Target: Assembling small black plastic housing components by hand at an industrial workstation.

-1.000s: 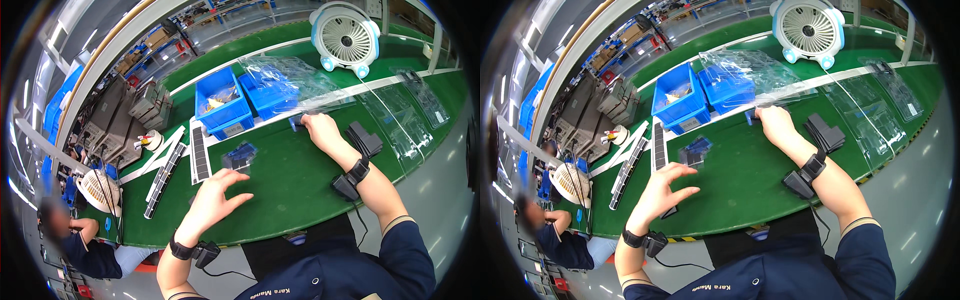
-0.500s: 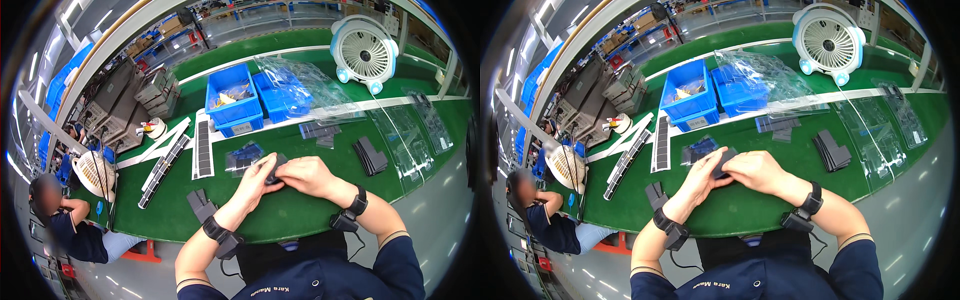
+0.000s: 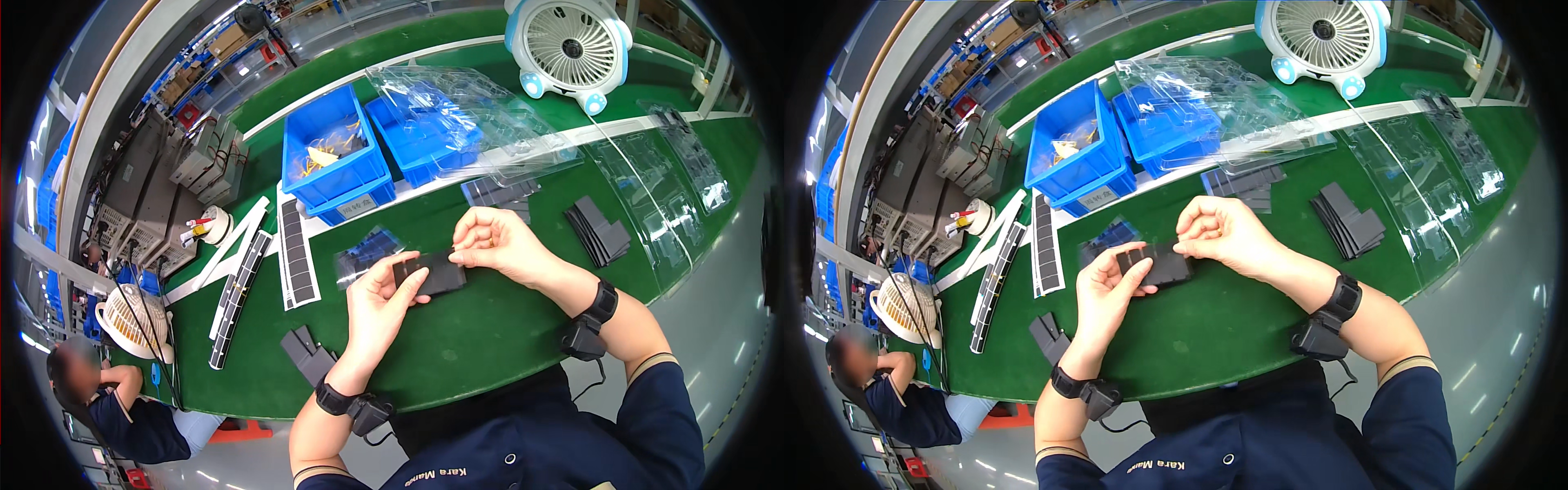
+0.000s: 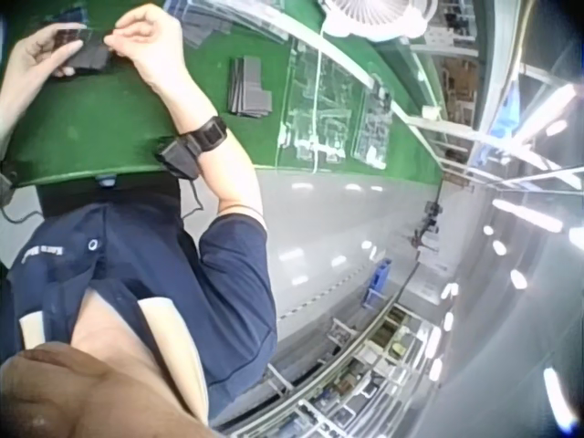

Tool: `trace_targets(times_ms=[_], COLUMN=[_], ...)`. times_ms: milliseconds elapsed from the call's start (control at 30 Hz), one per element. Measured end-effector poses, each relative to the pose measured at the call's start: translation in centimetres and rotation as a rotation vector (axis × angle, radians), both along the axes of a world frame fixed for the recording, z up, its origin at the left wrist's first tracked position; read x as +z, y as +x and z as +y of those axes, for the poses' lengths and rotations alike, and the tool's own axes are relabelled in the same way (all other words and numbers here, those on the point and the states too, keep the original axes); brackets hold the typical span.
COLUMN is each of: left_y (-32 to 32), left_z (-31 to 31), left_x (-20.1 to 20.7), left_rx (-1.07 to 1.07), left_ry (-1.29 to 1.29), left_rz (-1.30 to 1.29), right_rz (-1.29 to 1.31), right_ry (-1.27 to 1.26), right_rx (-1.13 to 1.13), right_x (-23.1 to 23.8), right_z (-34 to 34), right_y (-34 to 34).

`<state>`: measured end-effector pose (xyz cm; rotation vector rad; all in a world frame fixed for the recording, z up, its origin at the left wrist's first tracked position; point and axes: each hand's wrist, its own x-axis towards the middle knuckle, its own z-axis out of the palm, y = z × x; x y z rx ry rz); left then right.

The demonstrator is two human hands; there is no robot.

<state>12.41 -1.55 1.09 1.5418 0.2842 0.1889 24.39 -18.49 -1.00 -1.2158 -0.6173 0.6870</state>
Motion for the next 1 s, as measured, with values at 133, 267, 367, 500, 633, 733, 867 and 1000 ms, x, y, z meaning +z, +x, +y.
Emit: trace_targets(times_ms=[133,267,367,500,633,733,867,1000], left_y=[-0.1,-0.1,0.1,0.0,-0.2,-0.4,-0.5,-0.8], left_z=[1.7,1.9,1.5,1.4,1.8,1.5,0.8,-0.5], left_x=[-1.4,-2.1,-2.0,-2.2,-2.3,-2.3,-1.7,-1.0], left_rx=[0.037,0.029,0.031,0.101,0.048,0.028,0.015,0.022], left_ry=[-0.030,-0.012,0.072,0.165,0.141,0.106,0.093,0.004], left_rz=[-0.023,-0.002,0.025,0.001,0.022,-0.027,-0.085,-0.237], right_rz=[0.104,0.166,0.191,-0.449,-1.122,-0.561,-0.165,0.129], right_ry=[-0.014,-0.090,-0.169,-0.427,-0.707,-0.349,-0.052,-0.022], right_rx=[-0.027,-0.027,-0.087,-0.359,-0.608,-0.288,-0.088,-0.035], right_x=[0.1,0.0,0.2,-0.5,0.9,2.7,0.2,1.1], right_z=[0.0,0.0,-0.3,-1.0,-1.0,-0.6,-0.3,-0.2], right_y=[0.2,0.2,0.8,1.8,0.6,-0.4,0.1,-0.8])
